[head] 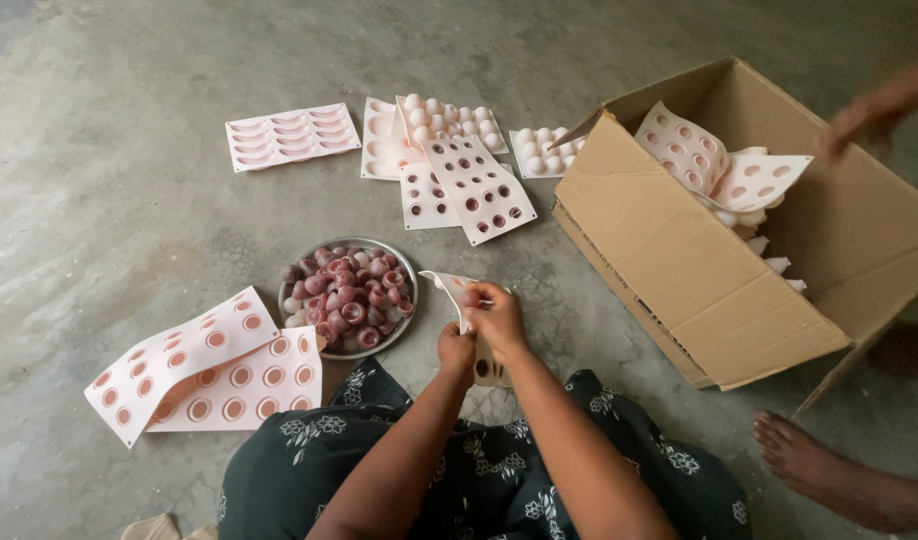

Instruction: The person sits on the floor and places small, reddish-brown circular objects into the cavities of pink silicone sheets. They press the objects into the molds and then place the filled sheets into a cardboard box. Another person's hands are visible assisting with the box.

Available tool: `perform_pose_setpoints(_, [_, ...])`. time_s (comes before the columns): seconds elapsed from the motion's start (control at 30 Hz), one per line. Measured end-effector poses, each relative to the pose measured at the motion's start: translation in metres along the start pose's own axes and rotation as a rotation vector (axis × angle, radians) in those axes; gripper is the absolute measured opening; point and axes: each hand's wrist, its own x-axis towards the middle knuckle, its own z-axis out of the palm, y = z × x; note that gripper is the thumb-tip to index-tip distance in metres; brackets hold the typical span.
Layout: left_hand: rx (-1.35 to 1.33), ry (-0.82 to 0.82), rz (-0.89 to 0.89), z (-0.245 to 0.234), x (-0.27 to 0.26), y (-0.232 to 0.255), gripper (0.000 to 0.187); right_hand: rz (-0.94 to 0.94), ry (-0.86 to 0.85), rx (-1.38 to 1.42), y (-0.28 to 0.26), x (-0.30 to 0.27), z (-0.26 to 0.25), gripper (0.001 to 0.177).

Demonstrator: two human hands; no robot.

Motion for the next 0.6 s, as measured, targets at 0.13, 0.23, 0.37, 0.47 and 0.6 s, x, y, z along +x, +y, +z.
perform_pose_setpoints(0.13, [-0.054, 0.049, -0.092, -0.005, -0.004, 0.017, 0.022, 0.115, -0.05, -0.001, 0.038, 0.033, 0.065, 0.041])
perform_pose_setpoints(0.23, [-0.063, 0.052, -0.093, -0.004, -0.007, 0.019, 0.024, 0.156, -0.079, 0.014, 0.052, 0.054, 0.108, 0.04])
perform_pose_setpoints(0.37, [-0.092, 0.026, -0.121, 0.002, -0.008, 0.005, 0.026, 0.196, -0.035, -0.061, 0.05, 0.067, 0.143, 0.04])
perform_pose_setpoints(0.47, [-0.104, 0.011, -0.148, 0.006, -0.008, -0.007, 0.028, 0.201, -0.027, -0.13, 0.045, 0.071, 0.153, 0.044])
perform_pose_setpoints(0.6, [-0.116, 0.021, -0.167, 0.009, -0.002, -0.018, 0.03, 0.217, -0.113, 0.073, 0.042, 0.071, 0.15, 0.051])
